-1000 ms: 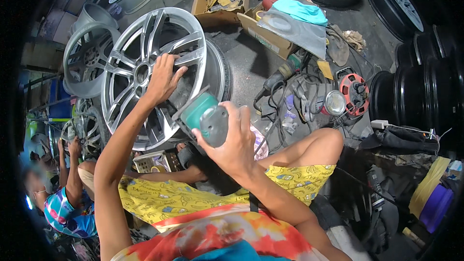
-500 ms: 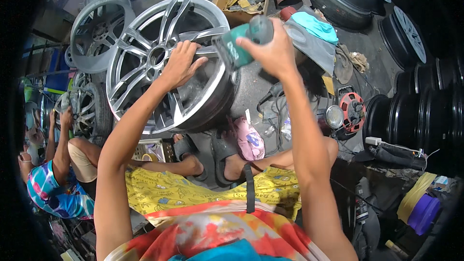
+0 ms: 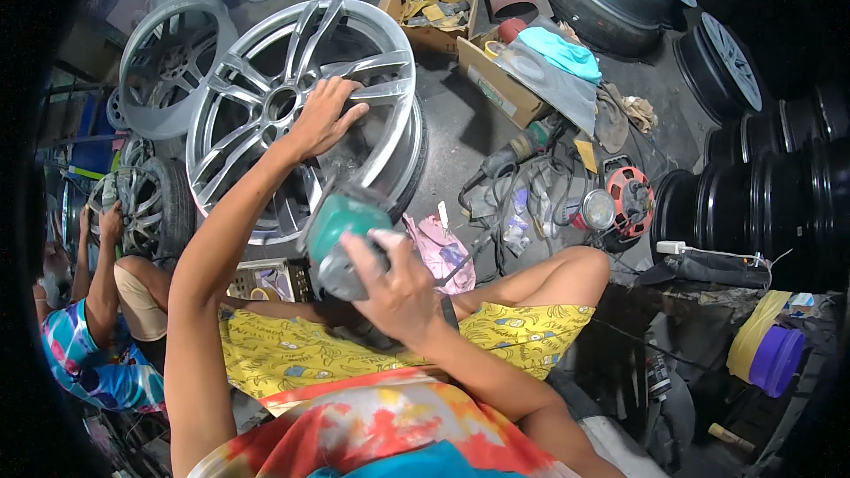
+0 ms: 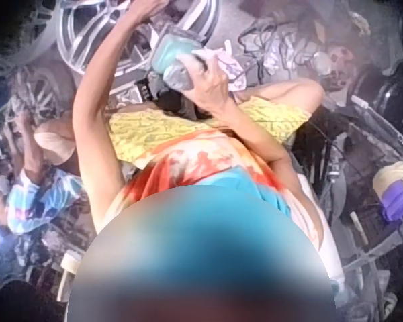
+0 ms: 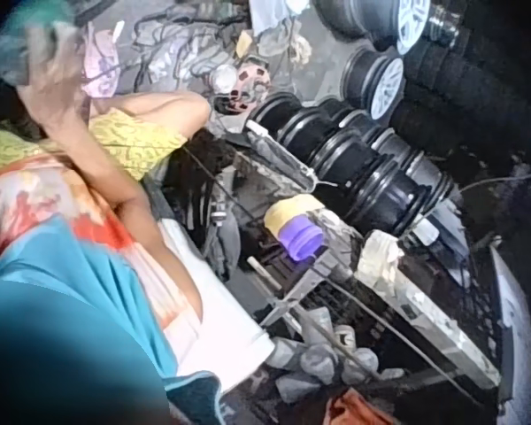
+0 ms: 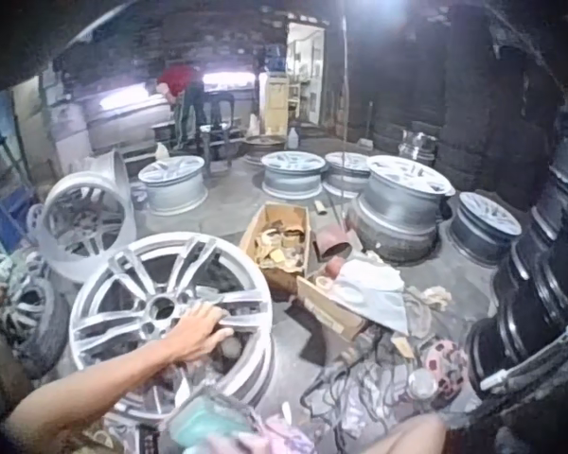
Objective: The person sands the surface of a car wheel rim using a power sander, wipes it with a cloth, and applies a substance to a small area of the rim.
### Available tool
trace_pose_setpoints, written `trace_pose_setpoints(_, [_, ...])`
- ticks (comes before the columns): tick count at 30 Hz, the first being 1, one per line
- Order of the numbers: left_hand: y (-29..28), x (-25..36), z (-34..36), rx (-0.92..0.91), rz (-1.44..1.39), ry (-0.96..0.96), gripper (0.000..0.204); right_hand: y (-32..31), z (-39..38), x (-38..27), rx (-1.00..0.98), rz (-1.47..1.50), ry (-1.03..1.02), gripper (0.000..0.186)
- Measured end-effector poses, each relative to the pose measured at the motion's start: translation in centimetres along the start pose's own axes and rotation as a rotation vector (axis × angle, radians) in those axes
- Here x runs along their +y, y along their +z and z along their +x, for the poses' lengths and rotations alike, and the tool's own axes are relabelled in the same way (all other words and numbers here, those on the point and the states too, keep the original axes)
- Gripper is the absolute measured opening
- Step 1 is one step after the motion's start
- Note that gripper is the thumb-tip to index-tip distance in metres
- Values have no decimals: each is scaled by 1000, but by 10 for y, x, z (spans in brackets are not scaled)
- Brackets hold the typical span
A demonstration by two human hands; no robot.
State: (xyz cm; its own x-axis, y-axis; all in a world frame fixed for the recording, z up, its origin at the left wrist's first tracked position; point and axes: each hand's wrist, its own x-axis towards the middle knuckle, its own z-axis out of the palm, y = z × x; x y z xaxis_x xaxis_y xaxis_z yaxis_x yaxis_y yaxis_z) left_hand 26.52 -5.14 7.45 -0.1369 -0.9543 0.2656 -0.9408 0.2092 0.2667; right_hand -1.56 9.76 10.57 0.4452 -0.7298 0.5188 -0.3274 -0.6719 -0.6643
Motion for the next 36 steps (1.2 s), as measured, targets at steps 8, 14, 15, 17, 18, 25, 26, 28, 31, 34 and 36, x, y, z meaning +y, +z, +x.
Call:
trace_pose_setpoints(8, [2, -6, 3, 126, -166, 10, 38, -60, 152, 118, 92, -194, 80, 88])
trace_pose_setpoints(14, [-1, -11, -1, 124, -282, -89, 43, -56, 141, 73, -38, -231, 42, 86])
trace_pose_setpoints(15, [2, -12, -1, 158, -279, -74, 45, -54, 126, 50, -66, -232, 72, 86])
trace_pose_setpoints(17, [6, -13, 2, 161, -296, -87, 45, -48, 96, 15, -121, -190, 93, 86])
trace_pose_setpoints(18, [4, -13, 1, 162, -305, -101, 46, -45, 88, 4, -174, -139, 112, 86])
trace_pose_setpoints(25, [-3, -12, 3, 131, -376, -187, 50, -52, 135, 30, -164, -375, 57, 87])
trace_pose_setpoints(26, [-2, -10, 4, 89, -395, -219, 50, -56, 147, 42, -148, -441, 68, 89])
trace_pose_setpoints(28, [-2, -13, 1, 90, -424, -226, 51, -56, 158, 42, -121, -483, 16, 88])
trace_pose_setpoints(31, [-4, -16, 0, 83, -449, -245, 54, -54, 149, 16, -242, -526, 59, 86])
trace_pose_setpoints(34, [-4, -19, -4, 76, -455, -253, 57, -45, 124, -23, -346, -453, 62, 87])
trace_pose_setpoints(36, [-5, -19, -3, 81, -463, -245, 59, -45, 123, -24, -360, -440, 51, 86])
